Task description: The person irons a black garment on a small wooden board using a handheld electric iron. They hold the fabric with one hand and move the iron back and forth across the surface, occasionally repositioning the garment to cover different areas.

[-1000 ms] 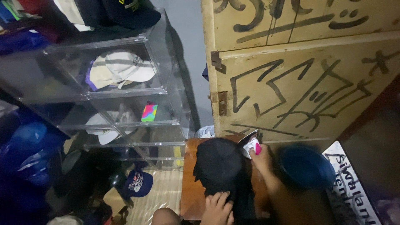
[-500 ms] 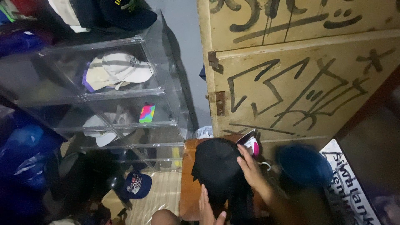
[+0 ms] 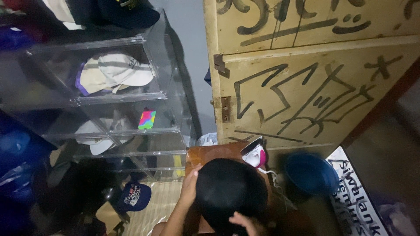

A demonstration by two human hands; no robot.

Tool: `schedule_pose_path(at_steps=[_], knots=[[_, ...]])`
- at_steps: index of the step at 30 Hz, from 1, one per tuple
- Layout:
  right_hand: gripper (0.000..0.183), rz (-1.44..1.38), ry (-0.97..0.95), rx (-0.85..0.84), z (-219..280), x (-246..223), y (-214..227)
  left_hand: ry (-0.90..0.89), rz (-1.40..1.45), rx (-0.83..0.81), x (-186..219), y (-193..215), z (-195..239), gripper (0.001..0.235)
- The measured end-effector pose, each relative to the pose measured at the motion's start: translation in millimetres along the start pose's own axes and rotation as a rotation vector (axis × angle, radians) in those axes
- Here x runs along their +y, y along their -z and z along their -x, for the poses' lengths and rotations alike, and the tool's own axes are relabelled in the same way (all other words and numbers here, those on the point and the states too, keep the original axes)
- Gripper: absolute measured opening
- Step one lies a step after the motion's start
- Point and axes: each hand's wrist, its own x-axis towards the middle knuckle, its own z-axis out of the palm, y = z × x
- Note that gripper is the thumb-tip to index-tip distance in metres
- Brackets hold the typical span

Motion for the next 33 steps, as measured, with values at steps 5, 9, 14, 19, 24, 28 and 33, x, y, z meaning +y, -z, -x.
schedule_pose_path(at_steps=[5,9,14,19,24,28,33], knots=[[0.049,0.031,0.231,0.383,-53.5,-12.4,43.4,0.137,-0.093,0.481,7.4,-2.0,21.5,0.044],[0.042,0.197,-0.157,0.241,-90.4,-24.3,79.4,0.353,-0.055,0.504,-2.8,-11.9,63.8,0.043],[0.045,0.204,-0.42,0.054,-130.6,81.2,66.5,0.855,-0.332,0.237,6.5,-27.3,81.8,0.068],[0.033,0.304,-0.521,0.123,-90.2,77.3,55.1,1.13,-0.181,0.254,68.5,-22.5,53.2,0.086],[0.025,0.246,-0.625,0.097,-58.0,69.9,53.0,0.791,0.502,0.346,22.4,-24.4,4.1,0.059],[0.013,0.266,-0.645,0.002,-46.0,87.2,52.6,0.469,0.088,0.281,-15.6,-26.7,-21.8,0.055],[0.025,0.026,-0.597,0.131,-19.5,159.3,41.6,0.318,-0.041,0.389,18.4,-25.3,22.4,0.052]])
